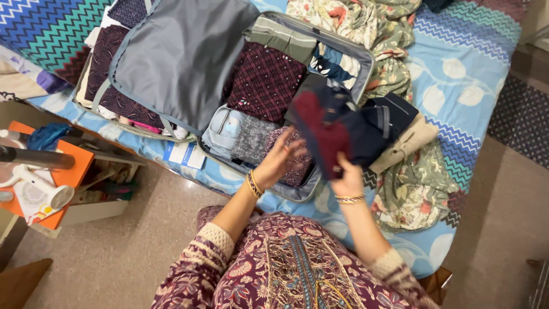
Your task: The person folds and organizes various items of clothing, including jeans, shirts, and patterned garments, placing them into a suitcase on a bed.
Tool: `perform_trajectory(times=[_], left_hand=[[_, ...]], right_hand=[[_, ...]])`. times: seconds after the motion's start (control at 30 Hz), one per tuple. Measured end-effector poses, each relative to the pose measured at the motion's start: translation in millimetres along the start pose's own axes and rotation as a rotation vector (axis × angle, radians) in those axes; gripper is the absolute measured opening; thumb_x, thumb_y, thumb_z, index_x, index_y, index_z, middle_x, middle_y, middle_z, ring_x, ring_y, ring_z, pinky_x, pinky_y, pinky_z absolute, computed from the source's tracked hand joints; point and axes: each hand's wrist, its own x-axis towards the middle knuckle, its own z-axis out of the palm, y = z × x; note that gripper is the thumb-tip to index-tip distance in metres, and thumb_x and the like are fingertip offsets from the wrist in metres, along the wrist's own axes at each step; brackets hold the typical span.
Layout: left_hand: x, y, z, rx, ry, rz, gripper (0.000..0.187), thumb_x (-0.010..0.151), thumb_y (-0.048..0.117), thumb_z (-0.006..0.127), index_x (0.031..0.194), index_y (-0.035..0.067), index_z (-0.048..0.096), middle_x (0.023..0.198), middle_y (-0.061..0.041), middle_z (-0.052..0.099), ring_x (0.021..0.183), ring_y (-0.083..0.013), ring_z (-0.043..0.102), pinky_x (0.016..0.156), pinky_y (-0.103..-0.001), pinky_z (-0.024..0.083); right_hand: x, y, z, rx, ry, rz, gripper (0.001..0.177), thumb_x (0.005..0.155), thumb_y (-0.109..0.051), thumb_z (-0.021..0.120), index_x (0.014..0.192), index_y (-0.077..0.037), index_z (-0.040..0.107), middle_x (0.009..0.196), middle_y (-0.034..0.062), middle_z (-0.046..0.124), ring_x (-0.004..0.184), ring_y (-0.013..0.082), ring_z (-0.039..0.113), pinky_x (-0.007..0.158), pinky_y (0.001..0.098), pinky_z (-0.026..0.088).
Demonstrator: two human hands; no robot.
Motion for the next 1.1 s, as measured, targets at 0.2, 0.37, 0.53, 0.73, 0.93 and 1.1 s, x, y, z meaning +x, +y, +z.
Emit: perform_trajectory(times=[0.2,0.37,0.53,0.73,0.93,1.1], left_hand=[[6.6,-30.3,-114.4,-0.018,0.519,0.18,0.068,0.098,0.021,0.069,0.155,0.008,0.035,0.145,-0.011,0.06,0.128,-0.0265,0.062,0.098,-0.045,0.055],[-18.7,-74.8,-186.4,-0.069,0.717,-0.016,0.068,0.1,0.021,0.067,0.162,0.015,0.039,0.13,-0.008,0.059,0.104,-0.0214,0.049,0.09,-0.043,0.046],[-10.4,-84.5,-176.6,0.506,0.918,0.156,0.07,0.084,0.023,0.074,0.146,0.014,0.044,0.141,-0.007,0.05,0.128,-0.0249,0.052,0.102,-0.044,0.047],[14.6,-45.5,-140.6,1.39,0.952,0.491,0.067,0.073,0.024,0.084,0.133,0.009,0.058,0.136,-0.018,0.055,0.127,-0.0395,0.051,0.105,-0.051,0.041],[60.1,-23.9,-129.8,0.863,0.702,0.194,0.067,0.083,0.03,0.079,0.142,0.011,0.054,0.135,-0.018,0.062,0.126,-0.0314,0.06,0.107,-0.039,0.047],[83.6,-16.8,-135.7,0.525,0.686,0.079,0.075,0.087,0.036,0.077,0.149,0.01,0.043,0.15,-0.019,0.052,0.138,-0.0266,0.051,0.113,-0.036,0.04]], right_hand=[[25.1,131.4,-7.8,-0.211,0.075,0.309,0.04,0.088,0.002,0.07,0.126,-0.005,0.059,0.115,0.0054,0.068,0.102,0.0226,0.069,0.084,0.0454,0.061],[44.5,152.4,-64.3,-0.671,0.179,0.268,0.063,0.078,0.007,0.071,0.136,-0.004,0.049,0.108,0.0101,0.062,0.092,0.0236,0.067,0.079,0.0433,0.059],[79.6,114.7,-76.9,-1.236,0.324,-0.413,0.081,0.07,0.003,0.091,0.137,0.004,0.046,0.12,0.0155,0.058,0.1,0.0204,0.061,0.084,0.0319,0.055],[104.9,102.2,-58.9,-0.802,0.29,-0.023,0.079,0.075,0.001,0.085,0.143,-0.002,0.044,0.109,0.0114,0.069,0.087,0.0208,0.059,0.073,0.0325,0.048],[103.1,87.8,-12.9,-0.575,0.248,0.168,0.052,0.081,-0.001,0.08,0.129,-0.005,0.062,0.112,0.004,0.071,0.096,0.0185,0.069,0.079,0.0323,0.053],[104.7,98.8,14.1,-0.503,0.086,-0.083,0.045,0.086,-0.002,0.078,0.129,-0.006,0.062,0.122,0.007,0.071,0.11,0.0202,0.068,0.096,0.035,0.055]])
